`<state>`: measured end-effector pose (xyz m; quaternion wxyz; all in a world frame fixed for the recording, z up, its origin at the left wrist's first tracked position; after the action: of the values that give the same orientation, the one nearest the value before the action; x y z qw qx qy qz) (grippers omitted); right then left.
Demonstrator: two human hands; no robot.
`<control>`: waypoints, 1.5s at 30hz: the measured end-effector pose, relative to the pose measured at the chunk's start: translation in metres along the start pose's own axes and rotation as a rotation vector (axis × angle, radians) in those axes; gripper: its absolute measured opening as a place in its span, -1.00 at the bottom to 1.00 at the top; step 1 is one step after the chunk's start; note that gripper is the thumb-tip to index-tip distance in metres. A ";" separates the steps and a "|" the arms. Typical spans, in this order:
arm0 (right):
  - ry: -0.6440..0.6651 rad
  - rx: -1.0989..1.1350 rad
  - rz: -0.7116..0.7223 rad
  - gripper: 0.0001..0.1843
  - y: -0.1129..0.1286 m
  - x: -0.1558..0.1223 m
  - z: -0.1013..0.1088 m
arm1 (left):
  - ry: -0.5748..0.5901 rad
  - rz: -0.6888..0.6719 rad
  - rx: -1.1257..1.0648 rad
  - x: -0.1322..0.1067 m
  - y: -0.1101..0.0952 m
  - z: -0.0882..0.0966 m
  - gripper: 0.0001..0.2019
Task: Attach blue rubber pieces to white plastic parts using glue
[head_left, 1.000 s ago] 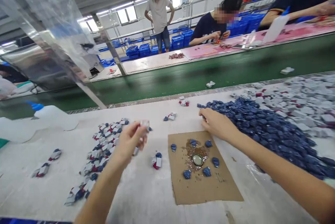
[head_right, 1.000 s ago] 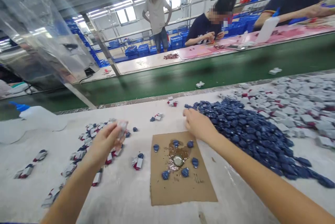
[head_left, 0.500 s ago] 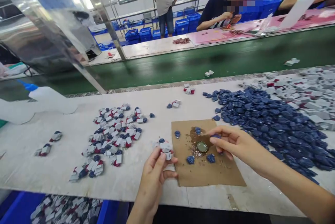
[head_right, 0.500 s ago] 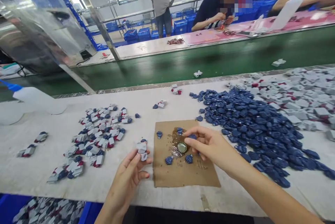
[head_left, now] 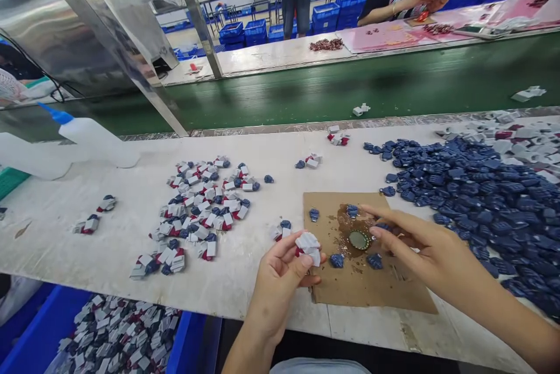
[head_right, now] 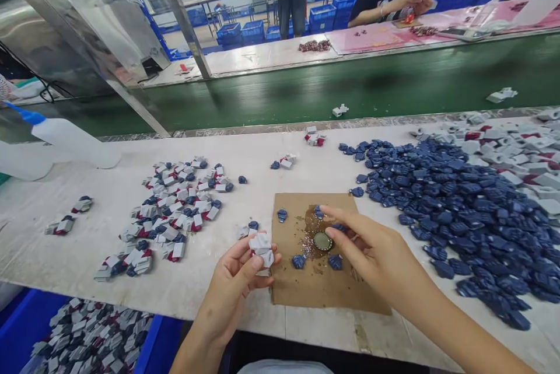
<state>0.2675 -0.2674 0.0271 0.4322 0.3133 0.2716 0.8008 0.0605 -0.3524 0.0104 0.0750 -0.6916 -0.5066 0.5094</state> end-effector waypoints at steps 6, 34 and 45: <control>0.106 0.012 -0.039 -0.54 0.002 -0.001 -0.007 | -0.045 -0.024 0.004 -0.003 -0.003 0.004 -0.61; 0.209 0.138 0.019 -0.74 0.044 0.000 -0.002 | 0.009 0.047 -0.095 -0.006 0.009 -0.011 -0.64; 0.223 0.359 0.032 -0.82 0.072 -0.005 -0.006 | 0.088 0.046 -0.126 -0.015 0.009 -0.020 -0.67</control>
<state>0.2277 -0.3071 0.0724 0.3242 0.2990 0.4508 0.7760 0.0816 -0.3601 0.0235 0.0421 -0.7282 -0.5177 0.4472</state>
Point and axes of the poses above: each hand's wrist, its own x-axis towards the middle knuckle, its own z-axis out of the back of the hand, y = z × x, the point moved 3 cm from there along x, towards the middle knuckle, and after that the axes turned 11 degrees about z, right-handed, at the moved point
